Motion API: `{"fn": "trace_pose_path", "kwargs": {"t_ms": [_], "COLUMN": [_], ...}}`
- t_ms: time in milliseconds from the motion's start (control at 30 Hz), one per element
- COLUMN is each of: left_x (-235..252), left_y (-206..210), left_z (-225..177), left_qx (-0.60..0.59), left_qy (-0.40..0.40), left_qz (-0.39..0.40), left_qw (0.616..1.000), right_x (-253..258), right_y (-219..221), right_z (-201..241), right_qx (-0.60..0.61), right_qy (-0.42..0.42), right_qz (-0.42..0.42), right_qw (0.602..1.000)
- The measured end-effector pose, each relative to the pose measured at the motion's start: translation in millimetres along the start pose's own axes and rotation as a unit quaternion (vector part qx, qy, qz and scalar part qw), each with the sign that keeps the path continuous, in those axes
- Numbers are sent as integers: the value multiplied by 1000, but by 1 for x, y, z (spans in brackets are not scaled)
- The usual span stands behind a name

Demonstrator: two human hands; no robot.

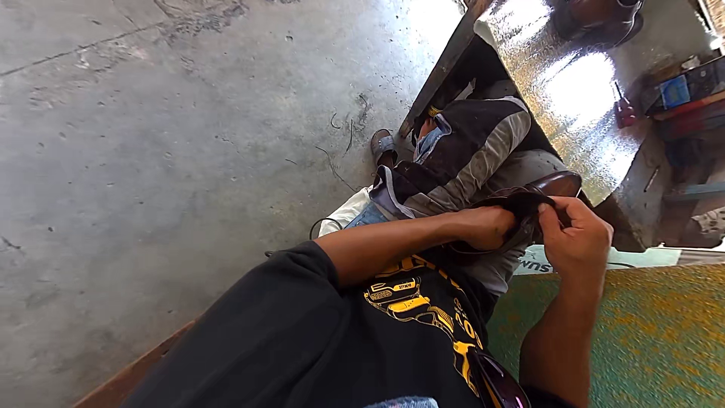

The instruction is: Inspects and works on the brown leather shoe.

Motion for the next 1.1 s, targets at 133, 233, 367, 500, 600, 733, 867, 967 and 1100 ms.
{"fn": "trace_pose_path", "kwargs": {"t_ms": [133,233,367,500,600,733,867,967,1100], "left_x": [-2,-6,-7,-4,-10,5,52,8,-30], "left_y": [7,10,15,7,-4,1,-13,0,21], "left_z": [2,1,1,19,34,41,10,46,109], "left_qx": [40,78,82,54,42,145,324,139,70], "left_qy": [-37,-39,-15,-32,-25,-1,-40,-70,-24], "left_qz": [-8,-8,43,35,-84,-164,-197,-111,-15], "left_qw": [998,996,996,997,995,976,925,982,997], "right_x": [-3,-2,-11,-11,-3,10,19,19,15], "right_y": [-5,-13,3,34,38,41,46,50,52], "right_z": [-6,-43,-121,-131,-121,-112,-109,-113,-119], "right_qx": [55,171,194,279,307,307,316,354,389], "right_qy": [-15,36,207,244,242,234,233,227,222], "right_qz": [17,-23,-68,-49,-61,-60,-44,-38,-32], "right_qw": [998,984,956,927,918,921,919,906,894]}}
Point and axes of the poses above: each hand's wrist, its own x-axis towards the middle knuckle, its own y-axis out of the palm, z = x × y, the point moved 9 cm from there along x, towards the middle knuckle, and after that the axes turned 10 degrees about y, right-handed, at the moved point
